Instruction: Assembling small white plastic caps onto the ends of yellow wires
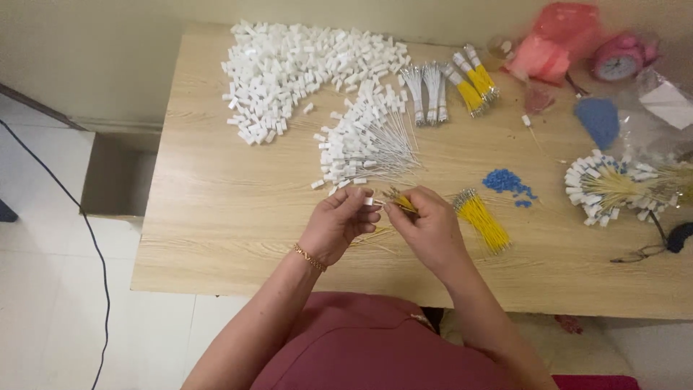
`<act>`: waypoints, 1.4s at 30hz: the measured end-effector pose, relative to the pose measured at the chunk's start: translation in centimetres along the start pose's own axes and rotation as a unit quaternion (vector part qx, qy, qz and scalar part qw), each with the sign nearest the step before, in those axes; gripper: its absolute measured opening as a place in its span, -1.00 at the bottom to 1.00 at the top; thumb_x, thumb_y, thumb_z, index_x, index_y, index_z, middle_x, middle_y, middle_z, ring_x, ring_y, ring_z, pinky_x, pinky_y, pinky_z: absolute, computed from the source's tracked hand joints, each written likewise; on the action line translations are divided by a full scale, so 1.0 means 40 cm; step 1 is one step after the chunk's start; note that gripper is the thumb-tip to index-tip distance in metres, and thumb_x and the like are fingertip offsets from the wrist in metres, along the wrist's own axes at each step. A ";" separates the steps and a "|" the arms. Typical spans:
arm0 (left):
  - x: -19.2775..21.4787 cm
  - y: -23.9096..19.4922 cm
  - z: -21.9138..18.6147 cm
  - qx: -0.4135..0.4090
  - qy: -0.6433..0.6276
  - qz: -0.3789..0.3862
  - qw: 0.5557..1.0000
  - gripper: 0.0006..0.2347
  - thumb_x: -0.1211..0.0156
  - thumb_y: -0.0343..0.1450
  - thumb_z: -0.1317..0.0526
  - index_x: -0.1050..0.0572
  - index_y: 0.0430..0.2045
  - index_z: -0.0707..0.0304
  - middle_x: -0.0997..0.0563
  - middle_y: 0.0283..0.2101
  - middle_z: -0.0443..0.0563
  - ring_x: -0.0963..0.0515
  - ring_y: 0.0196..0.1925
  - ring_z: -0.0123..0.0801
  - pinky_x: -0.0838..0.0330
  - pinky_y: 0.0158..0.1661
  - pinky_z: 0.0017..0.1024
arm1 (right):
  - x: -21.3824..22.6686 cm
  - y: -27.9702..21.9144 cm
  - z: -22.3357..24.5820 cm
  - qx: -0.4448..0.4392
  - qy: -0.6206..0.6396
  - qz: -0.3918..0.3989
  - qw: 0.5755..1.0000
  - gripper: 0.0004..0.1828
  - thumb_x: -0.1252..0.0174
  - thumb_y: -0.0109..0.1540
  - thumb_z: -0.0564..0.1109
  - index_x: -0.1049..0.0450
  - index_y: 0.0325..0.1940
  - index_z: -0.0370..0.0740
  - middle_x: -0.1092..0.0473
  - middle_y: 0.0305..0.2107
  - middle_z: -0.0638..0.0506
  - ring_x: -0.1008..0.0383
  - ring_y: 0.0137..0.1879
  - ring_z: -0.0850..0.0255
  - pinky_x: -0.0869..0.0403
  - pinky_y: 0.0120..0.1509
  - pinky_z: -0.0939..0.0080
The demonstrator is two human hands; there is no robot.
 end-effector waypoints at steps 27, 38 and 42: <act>0.034 -0.009 0.020 -0.001 0.066 -0.035 0.997 -0.81 -0.27 0.37 0.17 -0.47 -0.33 0.31 -0.63 -0.44 0.15 -0.68 -0.41 -0.29 -0.63 -0.37 -0.47 | -0.085 -0.004 -0.033 -0.030 0.014 0.082 0.996 -0.89 -0.15 0.22 -0.15 -0.46 -0.33 -0.24 -0.35 -0.56 -0.18 -0.44 -0.34 -0.11 -0.39 -0.23 0.04; 0.157 0.039 0.041 -0.042 0.336 -0.090 0.937 -0.79 -0.26 0.38 0.13 -0.55 -0.25 0.25 -0.66 -0.34 0.13 -0.66 -0.22 -0.25 -0.56 -0.19 -0.38 | -0.125 -0.023 -0.164 -0.212 0.102 0.126 0.964 -0.73 0.08 0.33 -0.09 -0.43 -0.26 -0.32 -0.43 -0.44 -0.17 -0.46 -0.25 0.02 -0.41 -0.06 0.02; 0.136 0.011 -0.016 -0.017 0.624 -0.107 0.774 -0.79 -0.14 0.40 0.11 -0.53 -0.21 0.21 -0.65 -0.19 0.17 -0.62 -0.04 0.00 -0.47 -0.02 -0.09 | -0.003 -0.040 -0.319 -0.298 0.184 -0.020 0.936 -0.63 0.22 0.45 -0.04 -0.40 -0.21 -0.30 -0.37 -0.40 -0.09 -0.41 -0.21 0.12 -0.35 0.02 0.10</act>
Point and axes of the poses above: each hand's wrist, its own y-axis towards the middle knuckle, its own x-axis out of the back of the hand, z = x × y, the point moved 7 cm from there along y, towards the middle knuckle
